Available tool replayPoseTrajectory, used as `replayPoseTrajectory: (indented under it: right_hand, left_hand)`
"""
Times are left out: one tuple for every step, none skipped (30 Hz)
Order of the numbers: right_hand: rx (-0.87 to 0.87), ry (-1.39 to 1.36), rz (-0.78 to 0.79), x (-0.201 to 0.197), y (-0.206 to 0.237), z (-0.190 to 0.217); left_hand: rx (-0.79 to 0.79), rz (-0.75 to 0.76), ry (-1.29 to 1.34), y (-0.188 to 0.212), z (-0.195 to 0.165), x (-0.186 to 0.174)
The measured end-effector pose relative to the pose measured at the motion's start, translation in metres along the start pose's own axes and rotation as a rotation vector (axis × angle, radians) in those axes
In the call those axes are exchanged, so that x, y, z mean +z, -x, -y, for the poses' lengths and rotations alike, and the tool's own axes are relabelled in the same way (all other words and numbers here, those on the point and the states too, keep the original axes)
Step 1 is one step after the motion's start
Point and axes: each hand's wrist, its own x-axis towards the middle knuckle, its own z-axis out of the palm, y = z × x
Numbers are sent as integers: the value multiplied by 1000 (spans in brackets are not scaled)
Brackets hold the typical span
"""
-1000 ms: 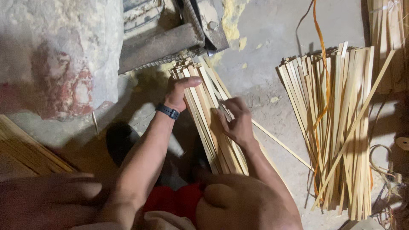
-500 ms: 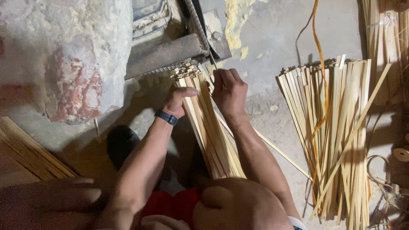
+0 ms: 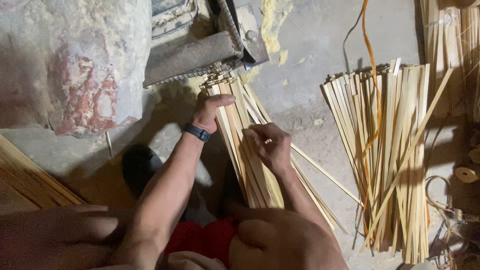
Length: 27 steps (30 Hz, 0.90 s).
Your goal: The person feeds thin wooden strips into a cutting machine, aligns them, and cuts them to length. The cut pieces are collected and stacked on the floor.
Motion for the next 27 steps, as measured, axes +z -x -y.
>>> replayPoseTrajectory:
  right_hand:
    - [-4, -16, -10, 1, 1, -2]
    - [31, -5, -18, 1, 1, -4]
    - [66, 7, -26, 0, 1, -3]
    - [104, 20, -31, -1, 1, -2]
    - [131, 47, 8, -1, 0, 0]
    - [159, 73, 48, 0, -2, 3]
    - [187, 98, 89, 1, -3, 6]
    - [165, 72, 83, 1, -5, 9]
    - [141, 47, 75, 0, -6, 12]
    - [120, 22, 69, 0, -7, 14]
    - [94, 56, 69, -2, -6, 16]
    - [65, 92, 65, -5, -6, 17]
    - [35, 128, 63, -7, -5, 17]
    - [15, 127, 42, -10, -3, 16]
    - [-5, 127, 22, -12, -1, 15]
    - [-30, 127, -1, -13, 1, 13]
    - [-77, 164, -21, -14, 0, 10]
    - [-124, 201, -40, -14, 0, 7]
    - [-170, 238, -61, -15, -2, 4]
    - [-113, 131, -94, -15, -4, 1]
    - [-57, 23, -128, -14, -6, -1]
    - [0, -85, -163, -14, -10, -2]
    - [-40, 69, -196, -13, -14, -3]
    - [-78, 224, -228, -12, -18, -2]
    - [-114, 380, -257, -11, -23, -2]
    - [-141, 366, -261, -10, -29, -1]
    - [-169, 352, -264, -8, -37, 0]
  left_hand:
    - [7, -5, -7, 0, 1, 0]
    - [16, -6, -15, 0, 2, 0]
    - [24, -8, -21, 0, 3, 0]
    - [31, -2, -18, 0, 4, -1]
    - [39, 5, -16, 0, 4, -1]
    - [47, 11, -14, 0, 4, -1]
    - [32, 39, 49, 1, 3, -2]
    - [19, 68, 111, 2, 2, -3]
    - [8, 99, 173, 3, 0, -3]
    - [-25, 110, 175, 3, -1, -4]
    - [-62, 124, 177, 4, -2, -4]
    - [-96, 142, 178, 4, -3, -5]
    - [-76, 153, 194, 4, -4, -5]
    - [-60, 160, 211, 4, -4, -5]
    - [-43, 165, 229, 4, -3, -5]
    - [-37, 128, 168, 3, -2, -4]
    - [-32, 90, 108, 2, -1, -4]
    - [-28, 50, 49, 1, 1, -4]
    - [-19, 27, -5, -1, 2, -4]
    - [-11, 3, -59, -2, 4, -4]
    - [-2, -21, -114, -2, 5, -4]
    - [9, -8, -82, -2, 6, -4]
    - [22, 5, -50, -2, 6, -4]
    - [34, 18, -17, -1, 6, -3]
    - [-7, 33, 64, 1, 6, -3]
    - [-46, 49, 145, 2, 6, -2]
    - [-84, 64, 225, 4, 5, -2]
